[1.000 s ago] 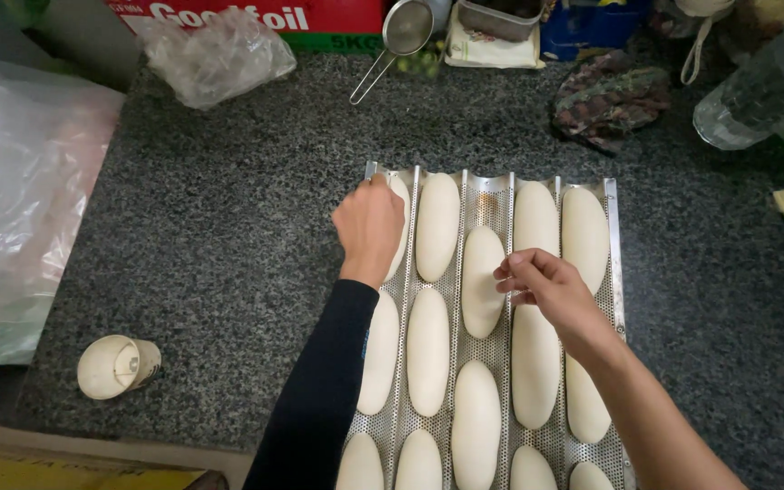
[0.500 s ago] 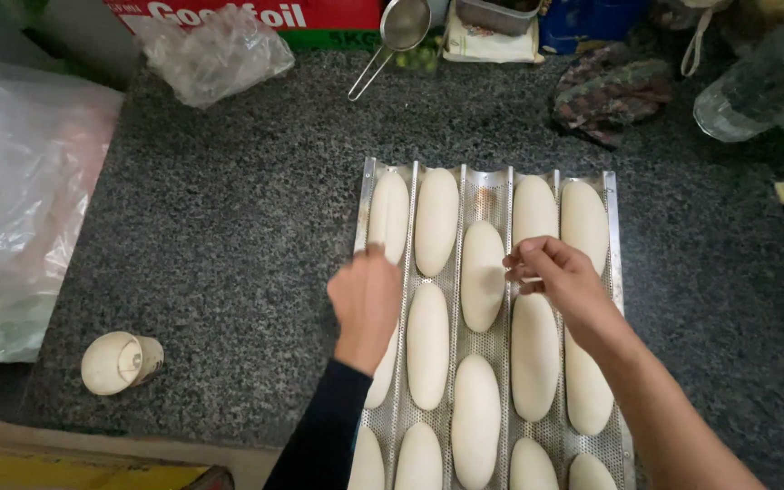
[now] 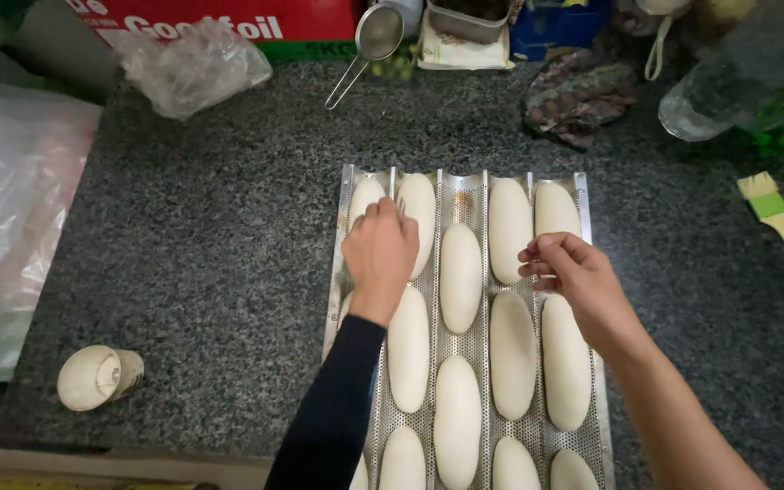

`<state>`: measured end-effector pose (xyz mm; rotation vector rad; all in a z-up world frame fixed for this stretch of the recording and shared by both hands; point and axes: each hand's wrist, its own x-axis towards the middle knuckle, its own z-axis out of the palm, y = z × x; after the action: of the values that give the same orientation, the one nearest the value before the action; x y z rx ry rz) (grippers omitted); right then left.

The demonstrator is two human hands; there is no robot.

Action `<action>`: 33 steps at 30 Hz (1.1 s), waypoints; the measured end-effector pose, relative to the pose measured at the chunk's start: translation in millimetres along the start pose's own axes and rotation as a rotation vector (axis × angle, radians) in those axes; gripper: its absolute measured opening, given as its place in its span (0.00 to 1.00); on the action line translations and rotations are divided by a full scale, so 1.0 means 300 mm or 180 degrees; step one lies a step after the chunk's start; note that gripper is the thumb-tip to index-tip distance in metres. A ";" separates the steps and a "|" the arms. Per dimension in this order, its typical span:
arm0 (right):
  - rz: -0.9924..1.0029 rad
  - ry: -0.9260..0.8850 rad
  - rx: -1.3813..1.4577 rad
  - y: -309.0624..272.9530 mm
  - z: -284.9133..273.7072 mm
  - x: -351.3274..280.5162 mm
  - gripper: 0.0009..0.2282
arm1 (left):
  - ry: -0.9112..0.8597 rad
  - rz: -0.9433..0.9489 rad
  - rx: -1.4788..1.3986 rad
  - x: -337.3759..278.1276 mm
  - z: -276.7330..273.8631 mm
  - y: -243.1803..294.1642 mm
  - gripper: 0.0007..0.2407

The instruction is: The recorder takes a tray of dough rolls from a proofer rack, scores the top of each roll with a small blade, and then places the tray back into the rack.

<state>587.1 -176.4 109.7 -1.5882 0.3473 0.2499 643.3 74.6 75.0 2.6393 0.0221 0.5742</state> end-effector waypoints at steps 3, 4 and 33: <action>0.0070 0.0085 0.0003 -0.015 0.003 -0.020 0.11 | -0.0072 -0.0020 -0.0008 0.072 0.081 -0.005 0.07; 0.0071 0.0090 0.0006 -0.011 0.000 -0.021 0.11 | -0.0074 -0.0014 -0.0010 0.088 0.090 -0.001 0.07; 0.0058 0.0953 -0.1700 0.385 -0.430 0.148 0.23 | -0.0231 -0.0032 -0.0190 -0.296 -0.111 0.152 0.05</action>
<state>578.7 -310.9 -7.4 -2.1581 0.5589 0.1210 545.6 37.7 86.5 2.5987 -0.0036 0.4680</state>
